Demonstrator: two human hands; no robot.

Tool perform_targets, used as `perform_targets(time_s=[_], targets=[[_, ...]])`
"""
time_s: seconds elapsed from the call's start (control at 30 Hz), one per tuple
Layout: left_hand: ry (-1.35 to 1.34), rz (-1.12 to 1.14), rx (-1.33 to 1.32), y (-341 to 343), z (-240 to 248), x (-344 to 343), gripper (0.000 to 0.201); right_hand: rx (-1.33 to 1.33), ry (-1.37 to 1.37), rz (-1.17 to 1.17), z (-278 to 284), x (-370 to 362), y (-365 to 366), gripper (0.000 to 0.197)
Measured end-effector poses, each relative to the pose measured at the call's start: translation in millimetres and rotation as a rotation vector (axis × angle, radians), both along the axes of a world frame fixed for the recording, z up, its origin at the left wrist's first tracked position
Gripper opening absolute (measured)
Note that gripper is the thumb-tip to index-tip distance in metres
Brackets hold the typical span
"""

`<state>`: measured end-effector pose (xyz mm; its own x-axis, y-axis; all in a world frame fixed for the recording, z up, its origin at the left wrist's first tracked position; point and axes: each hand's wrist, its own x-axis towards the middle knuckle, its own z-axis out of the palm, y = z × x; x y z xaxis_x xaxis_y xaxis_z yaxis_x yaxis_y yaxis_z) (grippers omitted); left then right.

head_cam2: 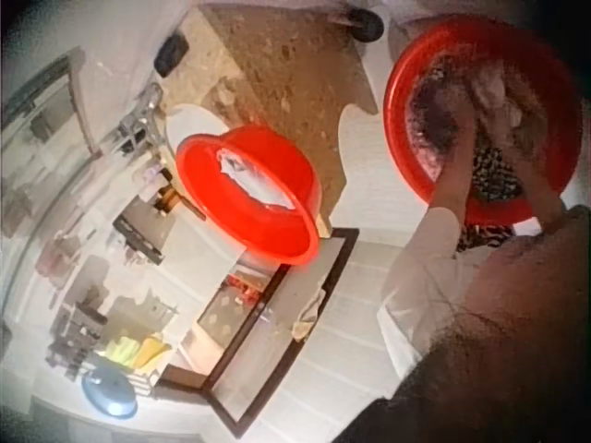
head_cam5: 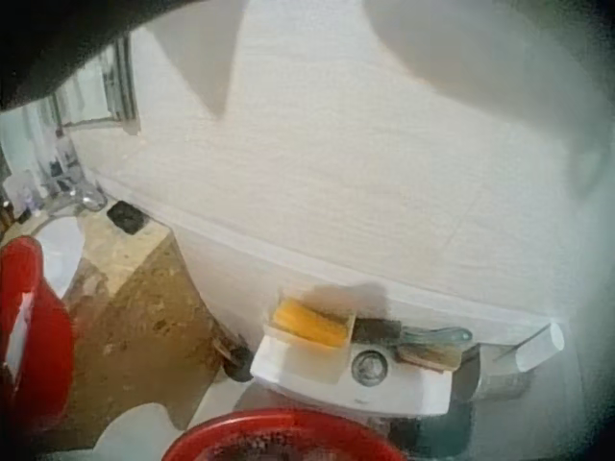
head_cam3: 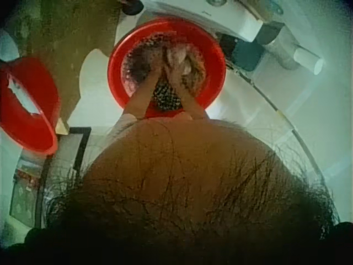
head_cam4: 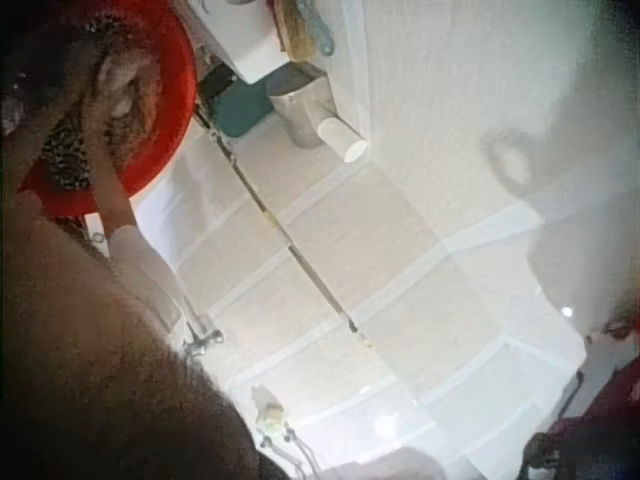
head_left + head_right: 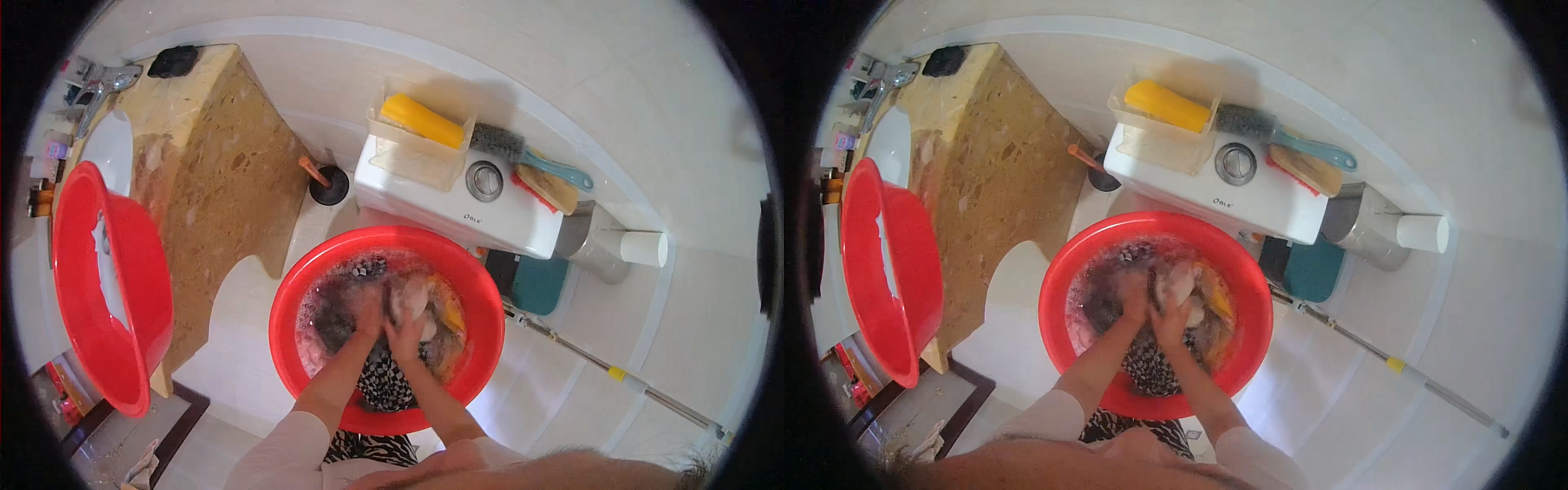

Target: Hand washing clothes in a red plastic basin in a bathroom.

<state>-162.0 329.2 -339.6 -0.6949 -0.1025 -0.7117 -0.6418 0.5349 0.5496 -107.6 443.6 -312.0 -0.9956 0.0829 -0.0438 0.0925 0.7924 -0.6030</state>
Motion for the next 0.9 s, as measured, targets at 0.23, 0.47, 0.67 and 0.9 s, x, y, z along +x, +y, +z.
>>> perform_targets(time_s=[0.23, 0.47, 0.67, 0.9], targets=[[0.506, -0.251, -0.496, -20, -56, 30, 0.04, -0.01, -0.254, 0.175, -29, -30, -27, 0.035], [0.288, -0.314, -0.595, -34, -16, -16, 0.033, 0.02, -0.3, 0.409, -100, -112, -31, 0.037], [0.32, -0.089, -0.2, -19, 84, 36, 0.042, 0.319, -0.449, 0.523, -50, -133, 22, 0.042], [0.44, 0.035, -0.24, -122, 168, 89, 0.042, 0.097, -0.194, 0.634, 133, -80, 38, 0.047]])
